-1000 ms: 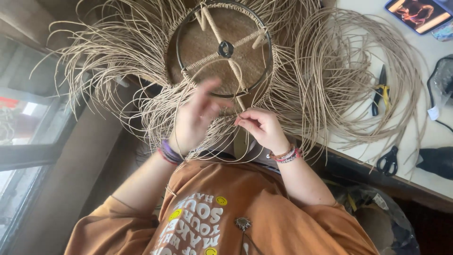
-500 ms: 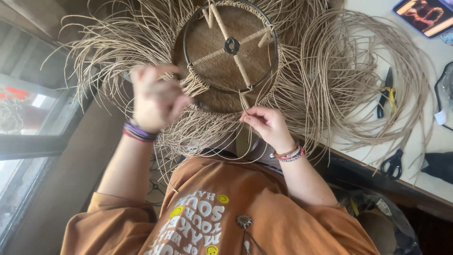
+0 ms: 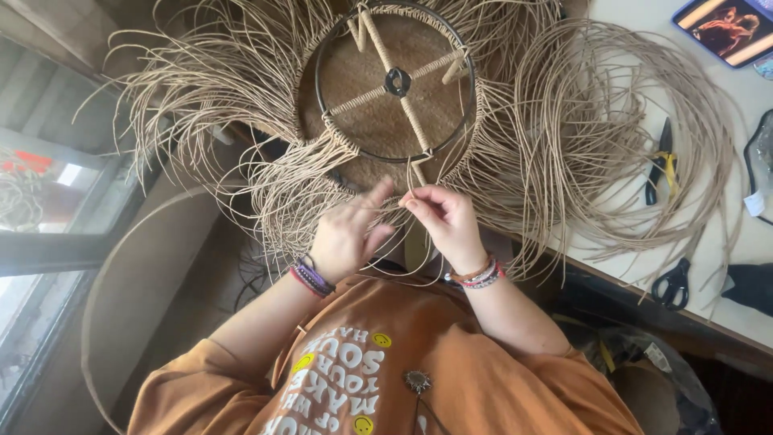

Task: Weaving and knotting straw strands onto a circular metal frame to create a decorative fringe for a lampshade or furniture item.

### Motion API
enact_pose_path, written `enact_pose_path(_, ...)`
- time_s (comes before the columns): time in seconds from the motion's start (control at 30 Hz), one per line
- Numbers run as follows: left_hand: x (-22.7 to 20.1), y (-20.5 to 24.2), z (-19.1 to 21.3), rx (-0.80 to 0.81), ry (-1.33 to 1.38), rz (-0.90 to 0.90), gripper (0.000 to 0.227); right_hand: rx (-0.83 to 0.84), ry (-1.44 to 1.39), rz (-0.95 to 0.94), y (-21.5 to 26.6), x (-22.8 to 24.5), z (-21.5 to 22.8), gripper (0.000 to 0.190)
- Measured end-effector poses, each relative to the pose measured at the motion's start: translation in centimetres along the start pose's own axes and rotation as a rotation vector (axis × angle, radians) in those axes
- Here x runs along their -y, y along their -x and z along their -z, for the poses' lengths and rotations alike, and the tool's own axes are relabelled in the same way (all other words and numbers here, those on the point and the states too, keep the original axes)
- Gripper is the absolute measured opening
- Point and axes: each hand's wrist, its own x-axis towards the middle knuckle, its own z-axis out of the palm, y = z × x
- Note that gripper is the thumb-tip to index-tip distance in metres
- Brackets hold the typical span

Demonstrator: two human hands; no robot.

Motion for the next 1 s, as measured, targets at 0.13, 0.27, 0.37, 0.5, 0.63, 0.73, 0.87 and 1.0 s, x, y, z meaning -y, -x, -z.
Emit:
enact_pose_path(0.13, -0.7, -3.9, 0.2, -0.233, 0.642, 0.307, 0.035, -0.084, 0.055, 0.049, 0.2, -0.6, -1.2, 0.011)
enact_pose_path(0.27, -1.3, -8.5, -2.1, -0.541, 1.460, 0.586, 0.049, -0.067, -0.194, 0.060, 0.5, -2.1, -2.7, 0.023)
enact_pose_path(0.37, 0.1, -10.1, -3.2, -0.480, 1.870, 0.758, 0.050, -0.041, -0.280, 0.058, 0.1, -1.3, -2.6, 0.015)
enact_pose_path(0.5, 2.8, -13.1, -1.8, -0.574, 1.994, 0.803, 0.053, -0.012, -0.296, 0.013, 0.3, -2.4, -2.7, 0.012)
enact_pose_path(0.63, 4.1, -14.8, -1.4, -0.691, 1.910, 0.760, 0.052, 0.024, -0.303, -0.096, 1.2, -2.3, -3.0, 0.012)
enact_pose_path(0.73, 5.6, -16.3, -1.4, -0.779, 1.886, 0.772, 0.051, 0.026, -0.316, -0.099, 1.3, -3.8, -2.8, 0.013)
enact_pose_path(0.87, 6.4, -17.3, -2.2, -0.844, 1.840, 0.838, 0.049, 0.023, -0.378, -0.111, 1.5, -5.5, -3.2, 0.014)
enact_pose_path(1.0, 5.6, -16.4, -1.9, -0.850, 1.840, 0.833, 0.049, -0.010, -0.374, -0.062, 1.5, -6.3, -3.7, 0.015)
